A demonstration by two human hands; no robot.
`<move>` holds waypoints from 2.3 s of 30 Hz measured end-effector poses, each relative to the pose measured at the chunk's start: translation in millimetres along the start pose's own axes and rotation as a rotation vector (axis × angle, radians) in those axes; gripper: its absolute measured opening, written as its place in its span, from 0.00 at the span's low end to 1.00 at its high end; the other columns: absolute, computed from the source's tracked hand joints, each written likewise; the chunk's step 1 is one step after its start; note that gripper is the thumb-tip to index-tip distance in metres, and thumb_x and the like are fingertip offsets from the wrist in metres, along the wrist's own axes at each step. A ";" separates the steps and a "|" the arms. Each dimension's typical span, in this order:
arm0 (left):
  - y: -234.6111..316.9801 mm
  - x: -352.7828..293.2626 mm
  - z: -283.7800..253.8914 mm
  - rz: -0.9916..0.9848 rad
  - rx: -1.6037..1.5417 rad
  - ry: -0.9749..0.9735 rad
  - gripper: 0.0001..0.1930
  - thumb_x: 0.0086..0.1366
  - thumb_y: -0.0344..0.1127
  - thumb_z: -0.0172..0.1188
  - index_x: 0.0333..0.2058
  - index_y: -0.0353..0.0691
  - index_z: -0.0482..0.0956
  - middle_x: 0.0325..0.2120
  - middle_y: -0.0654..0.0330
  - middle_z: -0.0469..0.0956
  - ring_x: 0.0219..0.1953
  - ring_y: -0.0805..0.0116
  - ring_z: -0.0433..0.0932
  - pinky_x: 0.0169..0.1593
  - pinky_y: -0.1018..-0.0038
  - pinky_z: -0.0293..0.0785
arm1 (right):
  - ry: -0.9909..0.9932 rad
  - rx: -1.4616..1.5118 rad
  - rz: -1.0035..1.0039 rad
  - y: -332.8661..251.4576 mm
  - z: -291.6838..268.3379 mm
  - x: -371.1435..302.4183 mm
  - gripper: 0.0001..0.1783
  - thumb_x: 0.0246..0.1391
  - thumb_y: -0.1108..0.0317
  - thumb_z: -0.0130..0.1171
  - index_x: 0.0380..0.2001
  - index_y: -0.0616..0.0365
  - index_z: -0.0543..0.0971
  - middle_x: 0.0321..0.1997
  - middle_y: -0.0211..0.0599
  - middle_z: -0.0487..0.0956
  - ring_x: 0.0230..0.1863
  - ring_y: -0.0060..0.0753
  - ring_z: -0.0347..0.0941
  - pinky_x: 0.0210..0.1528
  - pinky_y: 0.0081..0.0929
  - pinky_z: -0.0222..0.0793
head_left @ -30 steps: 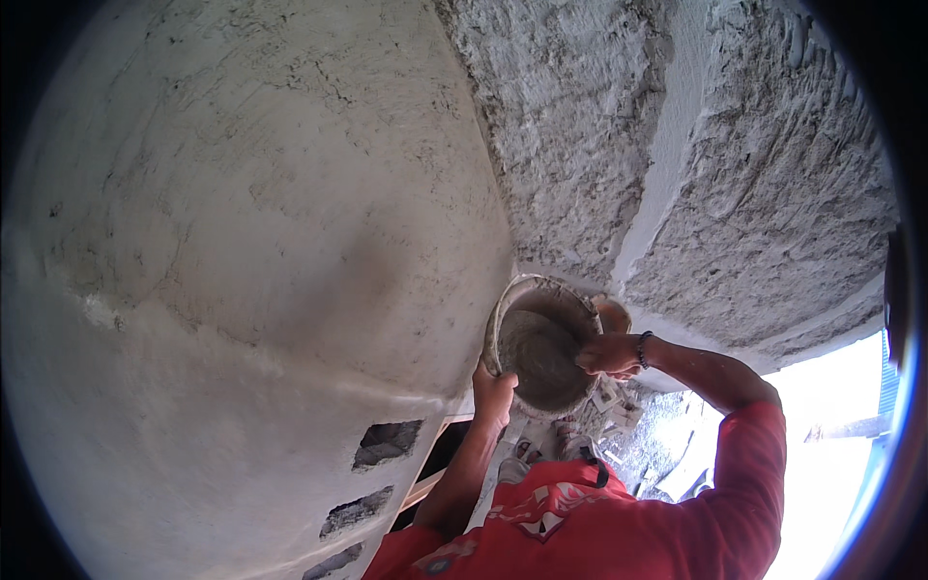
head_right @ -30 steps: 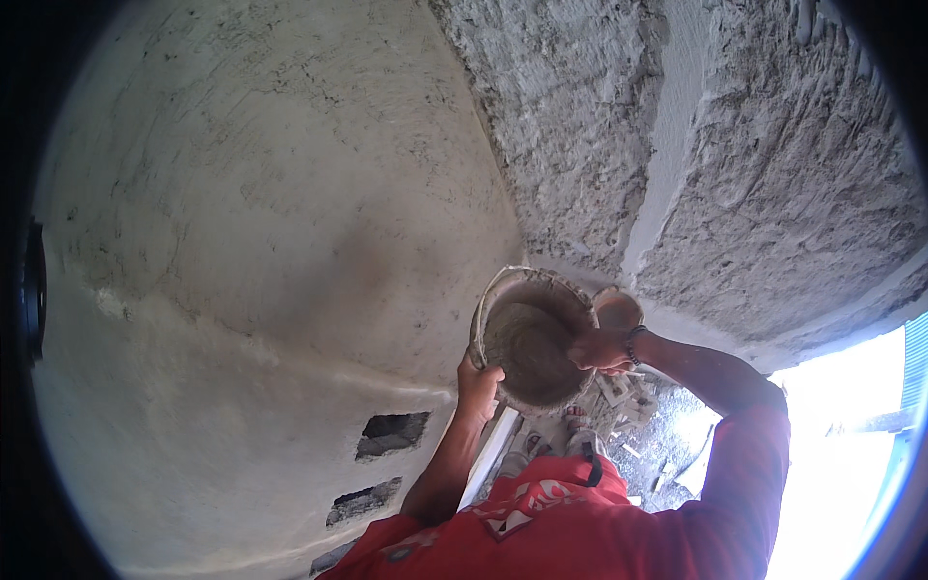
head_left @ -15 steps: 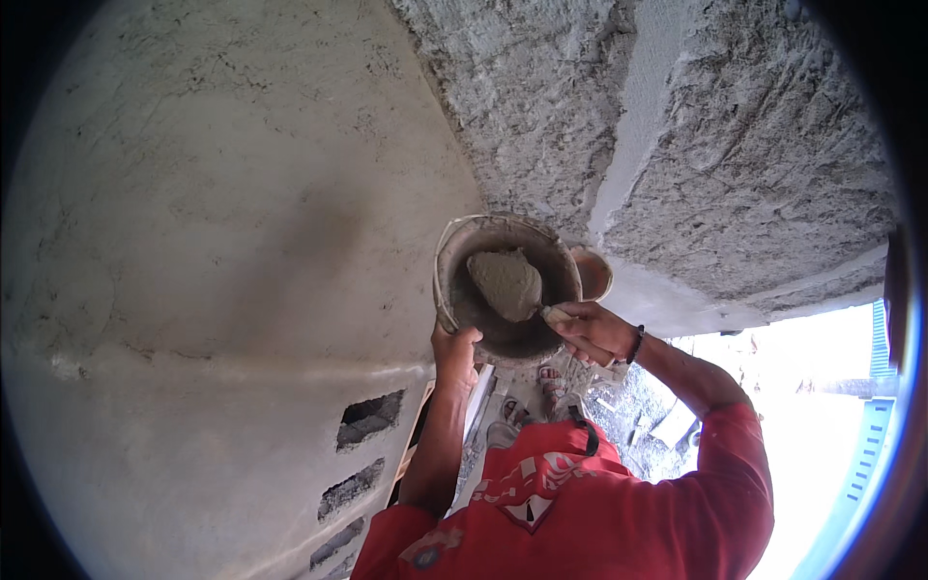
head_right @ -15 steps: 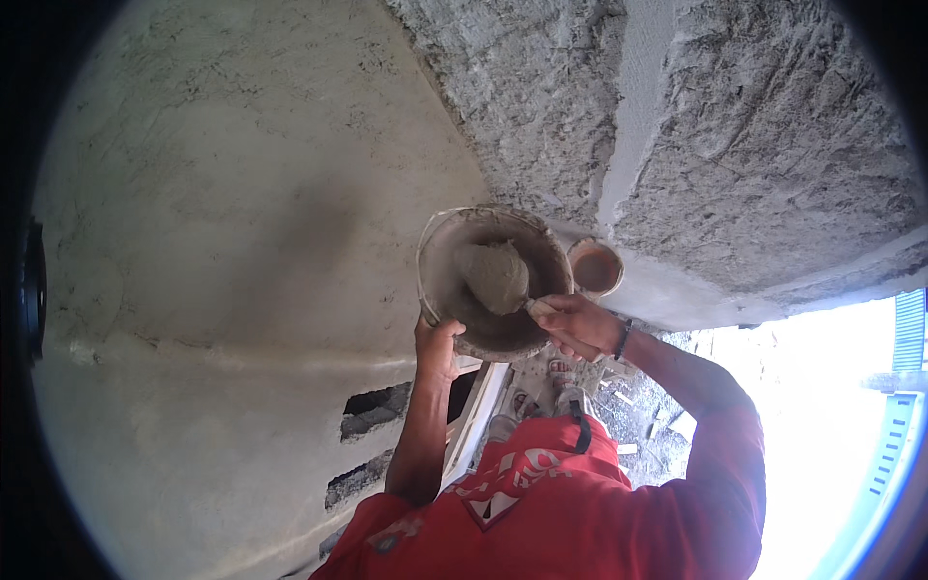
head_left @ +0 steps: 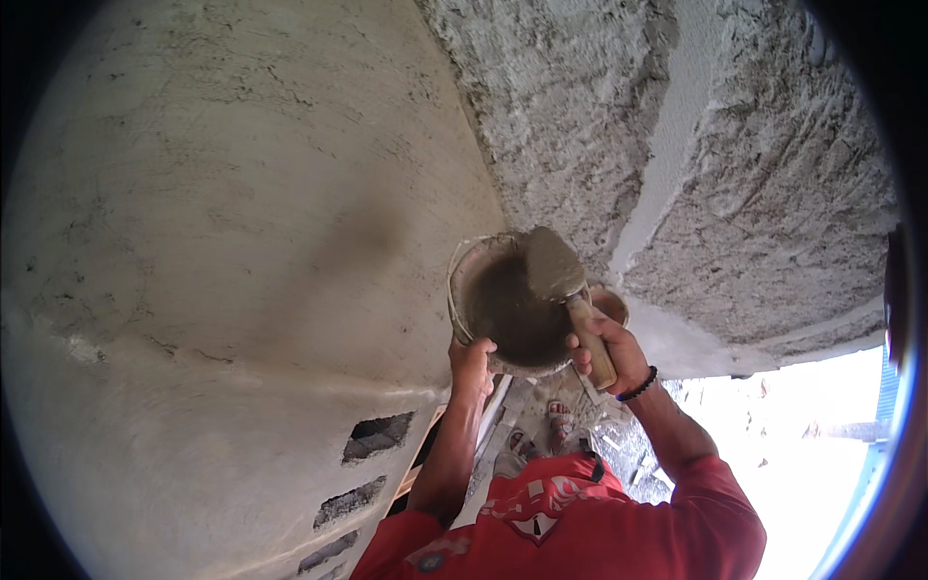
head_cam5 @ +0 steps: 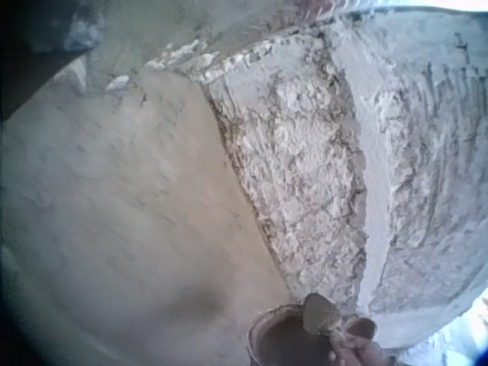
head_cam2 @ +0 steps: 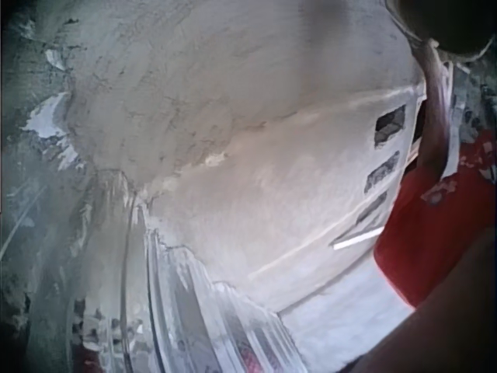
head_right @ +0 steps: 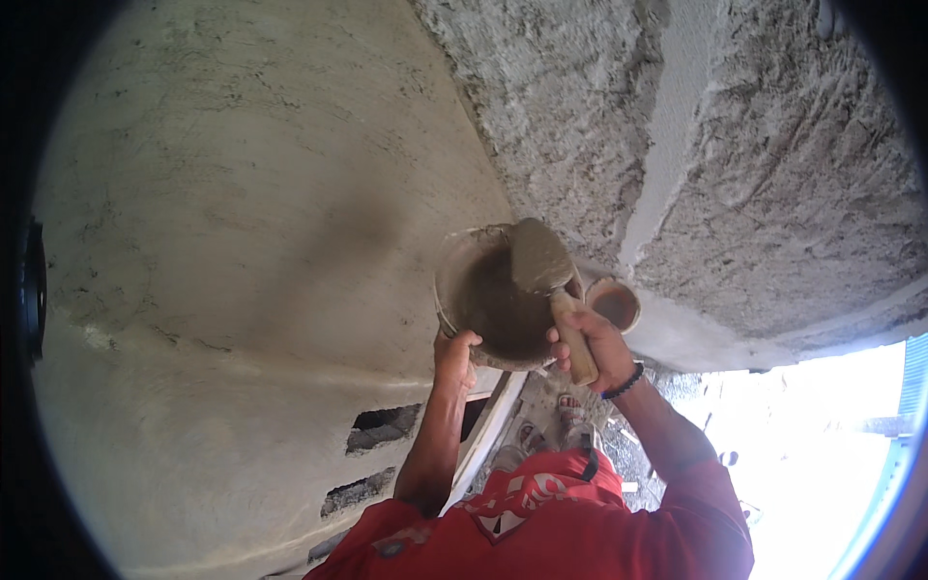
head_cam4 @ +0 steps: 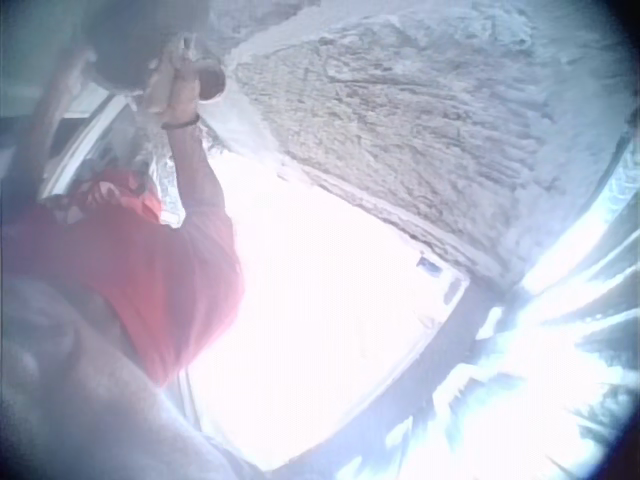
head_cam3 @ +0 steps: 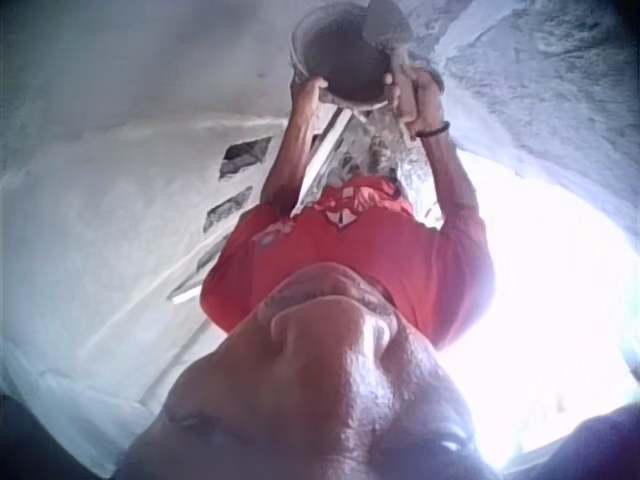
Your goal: The person applies plaster to a concrete wall using a trowel and then smooths it with a long wooden straightedge.
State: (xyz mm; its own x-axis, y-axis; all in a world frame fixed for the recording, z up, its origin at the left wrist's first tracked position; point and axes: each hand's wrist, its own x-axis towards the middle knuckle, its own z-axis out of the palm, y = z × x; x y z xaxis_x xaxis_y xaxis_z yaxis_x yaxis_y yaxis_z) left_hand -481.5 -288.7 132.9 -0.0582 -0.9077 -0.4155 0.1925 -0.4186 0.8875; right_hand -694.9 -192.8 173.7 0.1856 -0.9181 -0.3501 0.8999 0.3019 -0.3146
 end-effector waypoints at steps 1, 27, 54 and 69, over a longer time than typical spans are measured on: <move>-2.3 1.7 -1.4 0.009 -0.003 0.016 0.30 0.40 0.22 0.52 0.49 0.32 0.70 0.40 0.57 0.75 0.39 0.64 0.74 0.42 0.72 0.70 | 0.045 0.056 -0.042 -3.0 8.5 2.6 0.15 0.54 0.63 0.48 0.45 0.53 0.66 0.31 0.39 0.72 0.20 0.28 0.69 0.21 0.25 0.71; -45.4 -17.9 -105.8 -0.052 -0.063 0.303 0.25 0.41 0.20 0.53 0.44 0.30 0.73 0.34 0.58 0.78 0.33 0.68 0.76 0.37 0.74 0.72 | 0.222 -1.316 -0.245 -55.9 -34.7 126.3 0.27 0.52 0.73 0.52 0.57 0.57 0.64 0.25 0.37 0.75 0.22 0.32 0.73 0.27 0.30 0.71; -32.6 -20.3 -38.6 0.025 0.044 0.050 0.27 0.40 0.22 0.53 0.45 0.35 0.71 0.29 0.63 0.73 0.24 0.73 0.70 0.25 0.74 0.69 | -0.135 -0.736 0.725 -1.4 -72.6 43.1 0.13 0.59 0.52 0.51 0.39 0.46 0.68 0.25 0.33 0.71 0.21 0.26 0.68 0.19 0.25 0.65; -9.4 -18.9 -111.3 0.168 0.035 0.045 0.29 0.42 0.22 0.52 0.50 0.34 0.69 0.35 0.57 0.75 0.30 0.66 0.75 0.26 0.75 0.72 | -0.077 -0.210 0.096 95.4 44.4 -15.9 0.15 0.59 0.61 0.50 0.46 0.53 0.65 0.29 0.38 0.72 0.24 0.29 0.70 0.24 0.27 0.71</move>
State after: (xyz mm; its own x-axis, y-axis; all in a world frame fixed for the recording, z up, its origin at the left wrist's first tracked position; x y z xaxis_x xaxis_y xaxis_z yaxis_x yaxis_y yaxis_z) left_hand -373.2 -264.4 110.3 0.0162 -0.9631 -0.2688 0.1617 -0.2627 0.9512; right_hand -594.5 -160.8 188.5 0.3031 -0.8971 -0.3215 0.7763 0.4281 -0.4627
